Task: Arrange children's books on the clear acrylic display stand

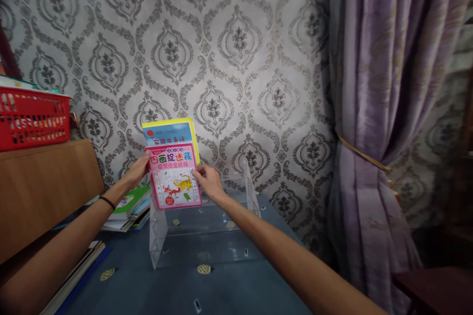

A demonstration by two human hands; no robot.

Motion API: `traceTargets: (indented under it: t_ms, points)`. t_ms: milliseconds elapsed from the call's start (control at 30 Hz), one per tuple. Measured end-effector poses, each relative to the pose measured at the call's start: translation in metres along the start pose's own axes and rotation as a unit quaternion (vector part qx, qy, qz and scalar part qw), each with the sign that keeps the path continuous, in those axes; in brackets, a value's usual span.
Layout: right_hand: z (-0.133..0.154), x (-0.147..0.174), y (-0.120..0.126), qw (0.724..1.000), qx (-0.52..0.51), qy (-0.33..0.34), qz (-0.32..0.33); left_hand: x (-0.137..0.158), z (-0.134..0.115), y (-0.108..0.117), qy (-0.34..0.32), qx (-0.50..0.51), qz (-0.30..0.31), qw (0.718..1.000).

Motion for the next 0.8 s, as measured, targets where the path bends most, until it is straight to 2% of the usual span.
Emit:
traceTargets:
  t_ms: [133,267,433,533,667,800]
  points:
    - [-0.001,0.0,0.002,1.0,0.022,0.001,-0.008,-0.003,0.0,0.0,-0.005,-0.036,0.006,0.999]
    - [0.007,-0.007,0.01,0.996,0.069,0.026,-0.044,-0.004,0.001,-0.001,0.012,-0.057,0.002,0.998]
    - [0.028,-0.041,0.024,0.98,0.131,0.08,-0.125,-0.005,0.004,0.002,0.022,-0.071,0.002,0.997]
    - [0.036,-0.073,0.022,0.989,0.045,0.081,-0.115,-0.006,0.006,0.006,0.027,-0.079,-0.005,0.997]
    - [0.037,-0.105,0.01,0.992,-0.116,0.012,-0.036,-0.004,0.004,0.008,0.026,-0.086,-0.006,0.996]
    - [0.031,-0.119,0.009,0.986,-0.162,-0.03,0.003,0.0,0.0,0.003,0.031,-0.074,0.01,0.997]
Point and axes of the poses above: each hand's wrist, its own x-axis away from the middle knuckle, its own y-axis out of the back of the hand, z = x × y, the point moved 5 cm from there along -x, towards the middle knuckle, and after that the axes turned 15 degrees about y, right-handed, at the moved point
